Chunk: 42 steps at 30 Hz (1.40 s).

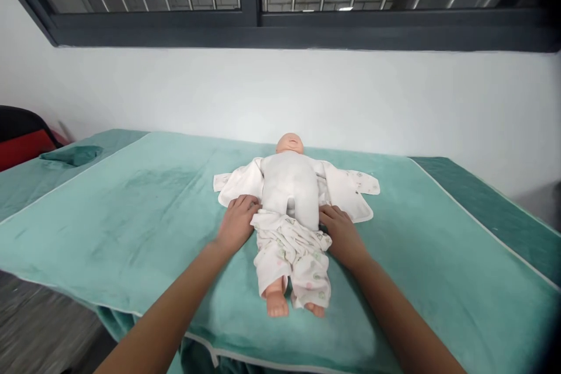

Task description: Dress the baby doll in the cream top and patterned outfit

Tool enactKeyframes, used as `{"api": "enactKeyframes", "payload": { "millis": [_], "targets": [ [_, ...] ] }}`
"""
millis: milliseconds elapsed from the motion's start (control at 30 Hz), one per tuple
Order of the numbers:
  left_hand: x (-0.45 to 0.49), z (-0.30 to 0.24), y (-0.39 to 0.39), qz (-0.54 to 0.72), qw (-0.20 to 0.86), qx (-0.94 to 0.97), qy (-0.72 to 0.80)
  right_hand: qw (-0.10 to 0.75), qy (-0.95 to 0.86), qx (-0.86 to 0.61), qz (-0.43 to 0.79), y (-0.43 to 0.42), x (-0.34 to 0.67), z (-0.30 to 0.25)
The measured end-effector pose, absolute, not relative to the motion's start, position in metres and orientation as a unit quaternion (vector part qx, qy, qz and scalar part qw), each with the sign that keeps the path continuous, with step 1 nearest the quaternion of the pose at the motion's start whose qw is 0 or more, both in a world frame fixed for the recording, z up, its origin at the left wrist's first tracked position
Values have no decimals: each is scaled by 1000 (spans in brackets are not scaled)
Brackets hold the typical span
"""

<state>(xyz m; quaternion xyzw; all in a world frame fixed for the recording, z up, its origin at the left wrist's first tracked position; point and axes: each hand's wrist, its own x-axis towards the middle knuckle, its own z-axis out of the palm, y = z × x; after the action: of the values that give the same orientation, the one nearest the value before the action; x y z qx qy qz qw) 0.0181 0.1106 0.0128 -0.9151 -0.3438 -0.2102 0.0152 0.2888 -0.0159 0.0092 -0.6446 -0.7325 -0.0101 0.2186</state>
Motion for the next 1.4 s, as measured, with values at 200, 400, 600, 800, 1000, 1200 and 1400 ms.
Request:
{"api": "enactKeyframes", "payload": {
  "millis": [200,400,600,800,1000,1200,1400],
  "targets": [
    [19,12,104,-221,12,-919,-326,201,-740,-640,-45,-9,287,5],
    [9,13,90,-242,-19,-917,-316,236,-742,-627,-15,-27,292,3],
    [4,12,82,-260,-57,-911,-316,350,-720,-595,69,-46,292,5],
    [13,19,74,-441,-343,-746,-363,510,-617,-540,258,-49,288,12],
    [21,33,68,-389,-519,-665,-370,449,-626,-528,357,-48,288,33],
    [10,48,56,-265,-463,-766,-359,392,-723,-502,267,-53,283,55],
    [18,88,50,-165,-248,-905,-304,320,-763,-520,214,-45,270,66]
  ]
}}
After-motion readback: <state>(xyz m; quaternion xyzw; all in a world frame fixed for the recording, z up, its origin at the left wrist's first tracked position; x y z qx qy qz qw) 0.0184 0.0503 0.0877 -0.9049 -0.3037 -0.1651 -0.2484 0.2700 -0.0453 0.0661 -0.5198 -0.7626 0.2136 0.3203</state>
